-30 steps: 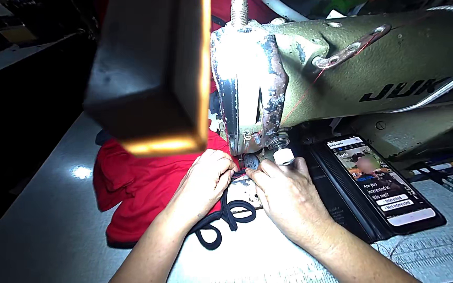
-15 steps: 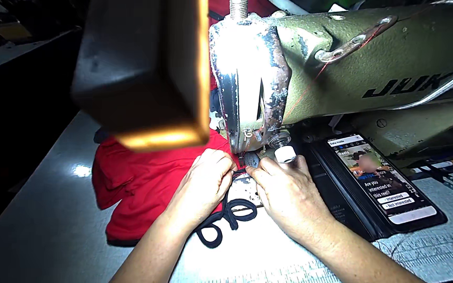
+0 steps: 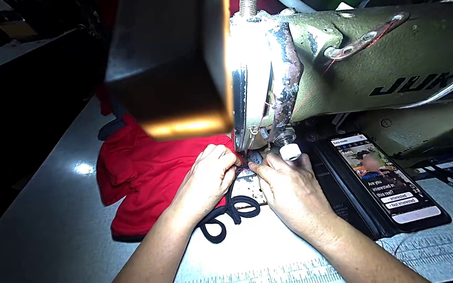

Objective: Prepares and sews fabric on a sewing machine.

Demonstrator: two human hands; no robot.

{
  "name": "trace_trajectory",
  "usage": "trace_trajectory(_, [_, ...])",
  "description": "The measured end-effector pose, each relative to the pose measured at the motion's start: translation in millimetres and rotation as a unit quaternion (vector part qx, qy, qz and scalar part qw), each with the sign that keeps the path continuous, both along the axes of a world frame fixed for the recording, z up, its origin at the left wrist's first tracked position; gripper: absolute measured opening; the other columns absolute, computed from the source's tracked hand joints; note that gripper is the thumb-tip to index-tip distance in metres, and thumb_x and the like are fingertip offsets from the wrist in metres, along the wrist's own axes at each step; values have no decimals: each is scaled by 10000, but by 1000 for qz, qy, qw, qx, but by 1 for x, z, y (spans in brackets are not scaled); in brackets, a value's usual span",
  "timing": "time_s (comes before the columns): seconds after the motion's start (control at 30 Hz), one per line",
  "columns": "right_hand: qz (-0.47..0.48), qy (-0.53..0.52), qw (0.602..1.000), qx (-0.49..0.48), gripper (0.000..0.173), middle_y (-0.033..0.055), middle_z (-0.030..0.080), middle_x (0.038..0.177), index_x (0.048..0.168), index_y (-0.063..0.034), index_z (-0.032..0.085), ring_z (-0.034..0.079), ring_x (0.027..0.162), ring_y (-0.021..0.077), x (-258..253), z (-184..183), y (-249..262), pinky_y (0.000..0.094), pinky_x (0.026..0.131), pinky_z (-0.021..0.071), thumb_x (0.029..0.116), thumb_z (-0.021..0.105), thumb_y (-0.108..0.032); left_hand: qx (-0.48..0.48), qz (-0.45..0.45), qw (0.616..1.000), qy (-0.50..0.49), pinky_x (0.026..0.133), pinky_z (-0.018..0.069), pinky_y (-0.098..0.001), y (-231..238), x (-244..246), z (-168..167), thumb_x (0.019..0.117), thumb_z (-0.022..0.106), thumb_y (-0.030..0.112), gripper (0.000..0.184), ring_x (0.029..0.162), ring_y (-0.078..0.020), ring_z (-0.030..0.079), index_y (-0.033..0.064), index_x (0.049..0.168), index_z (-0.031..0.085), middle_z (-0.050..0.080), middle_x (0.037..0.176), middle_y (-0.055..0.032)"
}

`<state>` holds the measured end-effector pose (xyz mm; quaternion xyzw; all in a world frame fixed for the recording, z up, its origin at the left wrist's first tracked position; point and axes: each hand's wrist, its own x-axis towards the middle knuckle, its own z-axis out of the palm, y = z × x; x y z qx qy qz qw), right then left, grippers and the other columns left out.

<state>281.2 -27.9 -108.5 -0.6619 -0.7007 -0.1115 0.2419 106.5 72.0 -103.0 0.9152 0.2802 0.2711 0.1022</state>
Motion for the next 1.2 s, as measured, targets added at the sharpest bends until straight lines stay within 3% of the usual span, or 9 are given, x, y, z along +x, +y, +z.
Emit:
trace_trajectory(0.3, [3,105,985,-139,261,22,717,939,1090,-181,790,677,929,198,12,25,7,504,893,481,1011,574,-304,-15,-12,1000,-14,840,481,-319,3,-1,-2,930,557,155,212,990,-140,607,135,895,765,666,961,19])
trace_trajectory(0.47, [-32,117,971,-207,169,29,706,887,1018,-167,748,678,883,207,6,31,24,479,795,532,995,644,-298,-21,-10,1000,-19,853,483,-312,3,-2,-1,934,562,190,212,1002,-121,609,147,901,767,670,966,34])
trace_trajectory(0.6, [-28,144,981,-125,129,23,678,829,953,-158,719,673,804,193,6,14,23,446,712,545,974,632,-250,-37,7,999,-9,852,477,-315,2,0,0,935,559,235,218,1007,-120,605,167,956,765,663,978,44])
trace_trajectory(0.87, [7,90,995,-48,168,49,703,874,970,-142,745,702,847,216,10,5,22,440,727,574,953,614,-246,6,93,991,96,987,402,-503,5,1,4,950,467,504,501,1244,-253,564,215,1279,712,661,1288,-41])
trace_trajectory(0.97, [10,81,996,-39,161,35,688,835,954,-156,734,689,820,207,13,3,22,433,739,559,948,606,-253,-18,137,977,162,1150,269,-591,5,0,8,965,385,635,605,1415,-272,456,303,1411,623,575,1461,-28])
trace_trajectory(1.07, [38,55,996,-50,259,57,727,886,1025,-157,757,717,897,262,27,14,11,545,872,554,982,576,-337,-39,167,966,192,1191,168,-667,2,1,9,965,354,669,671,1503,-295,359,321,1514,521,488,1564,-50])
trace_trajectory(1.1, [55,56,996,-50,309,28,728,899,1019,-173,775,708,906,233,35,21,4,525,874,551,978,554,-384,-55,176,962,199,1200,134,-674,0,2,12,965,367,670,692,1533,-298,307,308,1542,489,440,1604,-63])
trace_trajectory(1.17, [103,109,987,-59,319,-67,708,902,985,-199,774,661,853,77,58,38,-18,352,777,537,962,547,-423,-98,194,951,220,1212,87,-667,-10,6,25,972,439,662,716,1564,-302,230,259,1564,459,336,1663,-86])
trace_trajectory(1.2, [126,146,978,-82,294,-52,700,900,990,-153,763,644,828,30,73,51,-33,262,740,546,973,571,-376,-135,202,939,244,1218,52,-659,-16,10,37,992,471,655,728,1578,-307,175,233,1583,423,269,1691,-91])
